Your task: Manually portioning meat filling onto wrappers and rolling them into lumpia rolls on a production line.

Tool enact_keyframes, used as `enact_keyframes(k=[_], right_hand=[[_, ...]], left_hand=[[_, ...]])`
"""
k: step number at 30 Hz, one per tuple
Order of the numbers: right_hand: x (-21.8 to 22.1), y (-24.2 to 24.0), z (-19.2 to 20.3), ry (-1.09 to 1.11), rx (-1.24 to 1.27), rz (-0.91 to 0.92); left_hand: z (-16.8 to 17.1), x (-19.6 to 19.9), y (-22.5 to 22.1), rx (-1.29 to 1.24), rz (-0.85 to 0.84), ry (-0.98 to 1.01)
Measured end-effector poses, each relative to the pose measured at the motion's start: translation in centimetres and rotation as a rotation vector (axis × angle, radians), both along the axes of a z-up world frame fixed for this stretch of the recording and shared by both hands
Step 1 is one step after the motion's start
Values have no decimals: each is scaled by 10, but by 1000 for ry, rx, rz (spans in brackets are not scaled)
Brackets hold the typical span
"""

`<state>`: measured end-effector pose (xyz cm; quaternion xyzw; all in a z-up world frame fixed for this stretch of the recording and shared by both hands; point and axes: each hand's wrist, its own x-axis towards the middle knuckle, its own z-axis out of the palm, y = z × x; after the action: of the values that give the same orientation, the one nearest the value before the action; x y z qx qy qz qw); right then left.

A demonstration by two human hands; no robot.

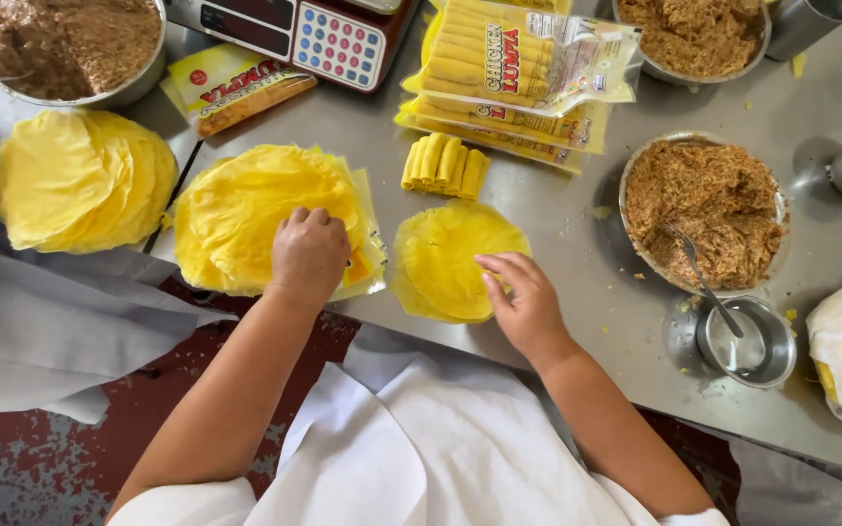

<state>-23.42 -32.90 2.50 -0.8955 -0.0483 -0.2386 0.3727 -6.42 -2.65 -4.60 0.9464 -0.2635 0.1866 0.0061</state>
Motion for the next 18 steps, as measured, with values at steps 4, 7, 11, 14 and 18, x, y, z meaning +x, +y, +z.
enact_keyframes(k=[4, 7, 11, 14, 18], right_hand=[[25, 41, -2, -11, -65, 118], [48, 78, 7, -21, -124, 267], [73, 125, 4, 69, -361, 405], [89, 141, -5, 216, -475, 434], [92, 147, -17, 281, -553, 416]], left_hand=[[0, 2, 2, -34, -80, -163], [10, 9, 12, -307, -108, -137], [13, 1, 19, -517, -52, -44], [32, 2, 21, -622, 24, 76], [57, 8, 23, -588, 219, 424]])
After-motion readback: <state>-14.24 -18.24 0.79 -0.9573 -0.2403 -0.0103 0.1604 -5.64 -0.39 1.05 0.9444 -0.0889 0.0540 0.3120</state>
